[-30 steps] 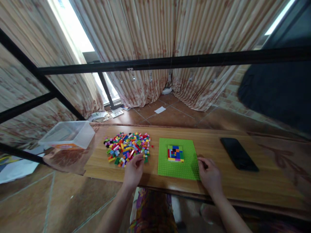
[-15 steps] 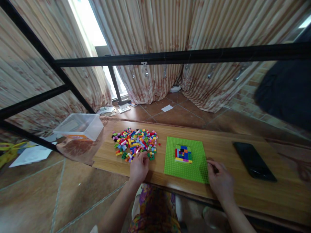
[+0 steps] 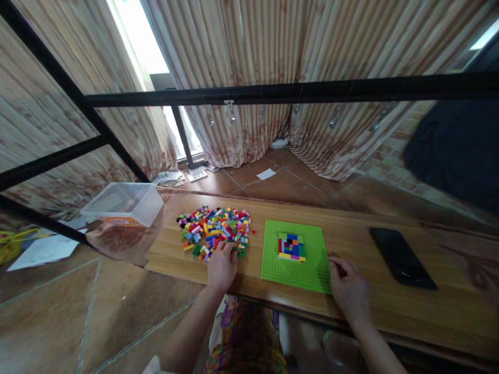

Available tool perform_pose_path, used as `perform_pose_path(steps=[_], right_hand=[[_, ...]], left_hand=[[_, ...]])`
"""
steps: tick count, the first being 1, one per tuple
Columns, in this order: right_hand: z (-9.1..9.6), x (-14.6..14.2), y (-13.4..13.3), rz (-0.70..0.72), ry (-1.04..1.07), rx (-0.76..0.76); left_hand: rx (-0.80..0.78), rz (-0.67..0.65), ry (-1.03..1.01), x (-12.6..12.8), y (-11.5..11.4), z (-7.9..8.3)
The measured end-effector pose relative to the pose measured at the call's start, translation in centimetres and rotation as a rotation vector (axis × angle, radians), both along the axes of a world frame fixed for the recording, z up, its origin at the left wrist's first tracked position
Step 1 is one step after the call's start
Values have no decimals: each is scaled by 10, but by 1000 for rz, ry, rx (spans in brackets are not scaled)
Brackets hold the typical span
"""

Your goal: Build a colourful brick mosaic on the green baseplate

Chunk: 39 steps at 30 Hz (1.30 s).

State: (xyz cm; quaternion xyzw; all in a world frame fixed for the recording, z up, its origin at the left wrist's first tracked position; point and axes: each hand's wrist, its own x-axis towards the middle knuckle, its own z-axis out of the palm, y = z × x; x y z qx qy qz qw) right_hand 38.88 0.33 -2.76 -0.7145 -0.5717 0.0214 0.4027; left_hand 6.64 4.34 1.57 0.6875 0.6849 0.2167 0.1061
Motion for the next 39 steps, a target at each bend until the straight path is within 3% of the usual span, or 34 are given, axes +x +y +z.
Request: perform_pose_path(steps=[4, 8, 13, 20, 28, 39], right_hand=[[0, -1, 1, 1, 12, 15], [0, -2, 1, 9, 23, 32], [2, -3, 2, 8, 36, 13], [2, -4, 3, 11, 50, 9], [4, -6, 4, 5, 54, 7], [7, -7, 4, -1, 61, 15]], left_hand=[[89, -53, -186, 2, 0, -1], [102, -191, -337, 21, 0, 5], [43, -328, -388, 64, 5, 17], [-63, -385, -293, 106, 25, 18], [-29, -460, -129, 114, 31, 15], [-44, -585, -56, 112, 45, 17]])
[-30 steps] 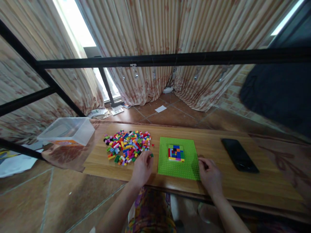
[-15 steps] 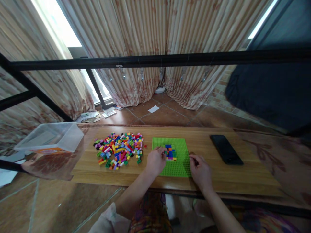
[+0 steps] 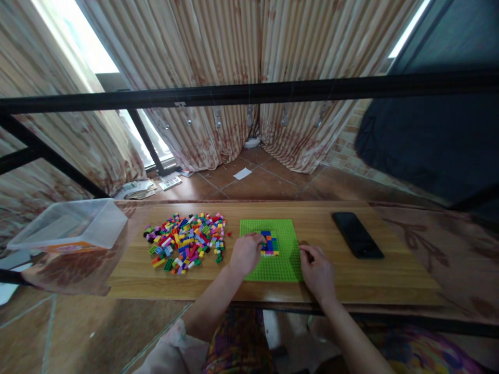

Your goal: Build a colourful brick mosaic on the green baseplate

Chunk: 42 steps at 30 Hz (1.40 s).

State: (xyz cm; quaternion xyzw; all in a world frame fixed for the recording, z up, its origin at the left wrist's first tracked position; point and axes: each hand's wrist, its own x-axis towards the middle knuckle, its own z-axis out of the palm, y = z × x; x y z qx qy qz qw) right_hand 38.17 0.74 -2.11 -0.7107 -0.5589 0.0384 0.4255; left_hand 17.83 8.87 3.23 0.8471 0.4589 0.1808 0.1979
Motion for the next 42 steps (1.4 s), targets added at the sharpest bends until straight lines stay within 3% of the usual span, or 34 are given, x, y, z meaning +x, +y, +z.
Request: perform_pose_path(steps=[28, 32, 36, 42], right_hand=[[-6, 2, 0, 12, -11, 8], [-7, 3, 0, 20, -21, 5], [-6, 3, -1, 16, -35, 0], [-2, 2, -3, 6, -29, -9]], left_hand=[[37, -87, 124, 3, -2, 10], [50, -40, -3, -10, -10, 8], [71, 109, -204, -34, -24, 3], [111, 242, -264, -82, -48, -8]])
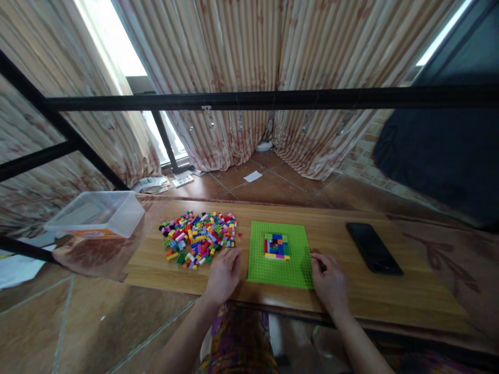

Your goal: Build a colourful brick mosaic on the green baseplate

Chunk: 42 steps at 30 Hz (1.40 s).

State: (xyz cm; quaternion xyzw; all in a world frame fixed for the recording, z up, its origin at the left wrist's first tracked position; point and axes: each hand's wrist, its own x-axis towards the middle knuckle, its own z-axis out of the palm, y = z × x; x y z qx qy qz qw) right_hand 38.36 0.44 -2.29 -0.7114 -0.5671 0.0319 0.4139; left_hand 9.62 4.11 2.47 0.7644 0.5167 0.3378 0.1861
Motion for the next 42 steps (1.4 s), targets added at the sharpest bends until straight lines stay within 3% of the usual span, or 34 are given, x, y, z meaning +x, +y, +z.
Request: perform_pose_path(steps=[7, 13, 22, 34, 42], right_hand=[[-2, 2, -1, -9, -31, -16], [-5, 6, -2, -14, -51, -21], [-4, 6, -2, -14, -71, -30], [-5, 6, -1, -15, -53, -26], [-6, 7, -1, -12, -54, -34]], left_hand=[[16, 122, -3, -34, -7, -14], [37, 150, 2, -32, -6, -24], [-8, 215, 61, -25, -4, -28], [-2, 212, 85, -20, -2, -23], [-54, 313, 176, -17, 16, -10]])
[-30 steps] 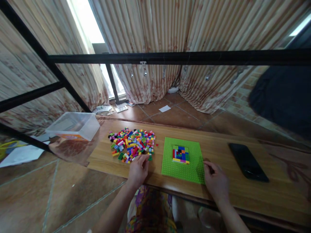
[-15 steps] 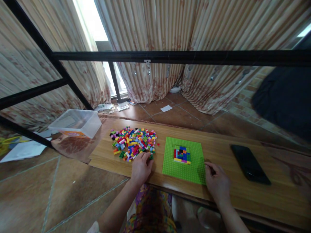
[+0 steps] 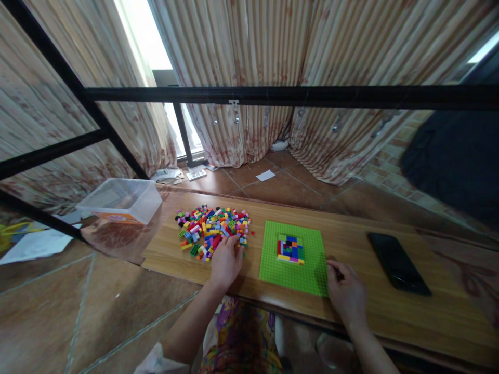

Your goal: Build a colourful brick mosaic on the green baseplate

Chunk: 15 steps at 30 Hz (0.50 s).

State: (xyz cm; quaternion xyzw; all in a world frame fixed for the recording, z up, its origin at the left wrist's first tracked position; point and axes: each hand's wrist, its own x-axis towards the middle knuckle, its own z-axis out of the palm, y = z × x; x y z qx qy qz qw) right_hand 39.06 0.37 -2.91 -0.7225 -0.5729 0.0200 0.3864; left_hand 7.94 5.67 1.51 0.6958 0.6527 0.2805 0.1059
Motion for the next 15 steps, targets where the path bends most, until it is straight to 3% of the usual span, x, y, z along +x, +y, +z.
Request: perform_pose_path(steps=[9, 15], right_hand=[[3, -3, 0, 8, -15, 30], [4, -5, 2, 11, 20, 39]], left_hand=[[-132, 90, 230, 15, 18, 14], [31, 28, -21, 12, 14, 16]])
